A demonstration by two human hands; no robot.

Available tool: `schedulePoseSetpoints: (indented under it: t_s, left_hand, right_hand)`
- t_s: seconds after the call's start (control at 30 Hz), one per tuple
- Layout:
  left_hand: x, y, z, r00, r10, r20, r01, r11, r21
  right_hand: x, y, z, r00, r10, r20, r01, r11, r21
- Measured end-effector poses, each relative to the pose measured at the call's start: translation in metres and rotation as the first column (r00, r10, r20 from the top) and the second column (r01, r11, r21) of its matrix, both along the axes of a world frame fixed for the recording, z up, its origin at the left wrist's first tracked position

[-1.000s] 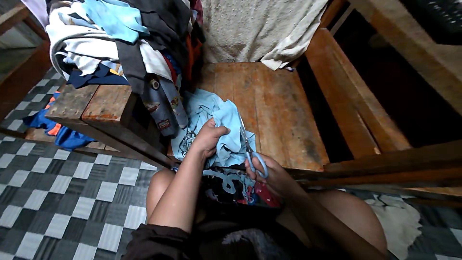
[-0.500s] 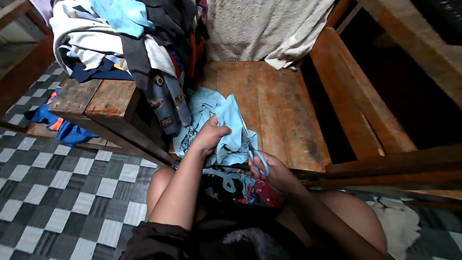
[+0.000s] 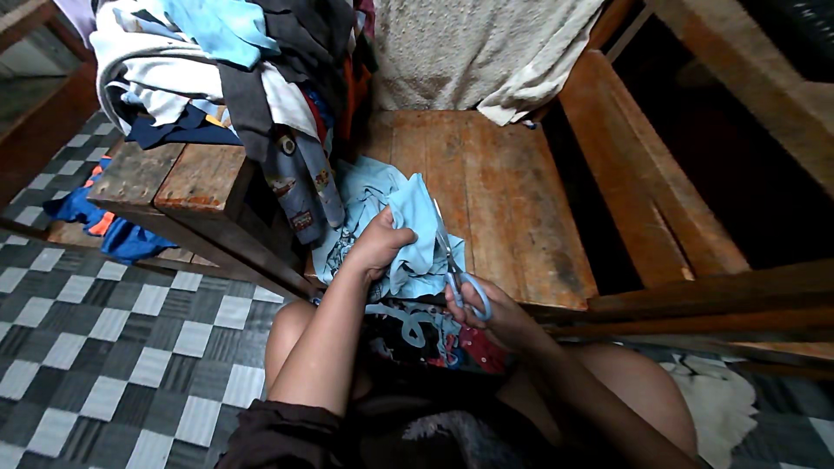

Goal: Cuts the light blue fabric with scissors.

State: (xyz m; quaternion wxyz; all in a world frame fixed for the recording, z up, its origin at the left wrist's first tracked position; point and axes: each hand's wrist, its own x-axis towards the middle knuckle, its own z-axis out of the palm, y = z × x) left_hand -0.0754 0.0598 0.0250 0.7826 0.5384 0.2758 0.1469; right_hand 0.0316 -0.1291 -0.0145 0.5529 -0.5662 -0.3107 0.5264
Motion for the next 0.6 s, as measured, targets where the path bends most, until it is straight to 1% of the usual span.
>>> schedulePoseSetpoints:
  t_s: [0.17,0.37,0.6]
  left_hand:
    - [0.0013,-0.0018,0.0002,0.999,-0.031,-0.03,0.032,0.998,0.046]
    - [0.0026,-0.0035,0.0016,0.999,-0.047,-0.028,0.049,0.998,0.048]
    - [0.0061,-0.0071,0.0035,0.995,-0.061,-0.085,0.069,0.993,0.091]
  right_hand:
    - [-0.0001,0.0012,-0.0032,0.999,-0.009,0.033,0.008,1.0,0.016]
    - [-0.0007,0.004,-0.0041,0.998,-0.021,0.052,0.02,1.0,0.014]
    - [0.0025,0.0073,-0.0002,0.991,-0.006,0.134,0.014,0.998,-0.058]
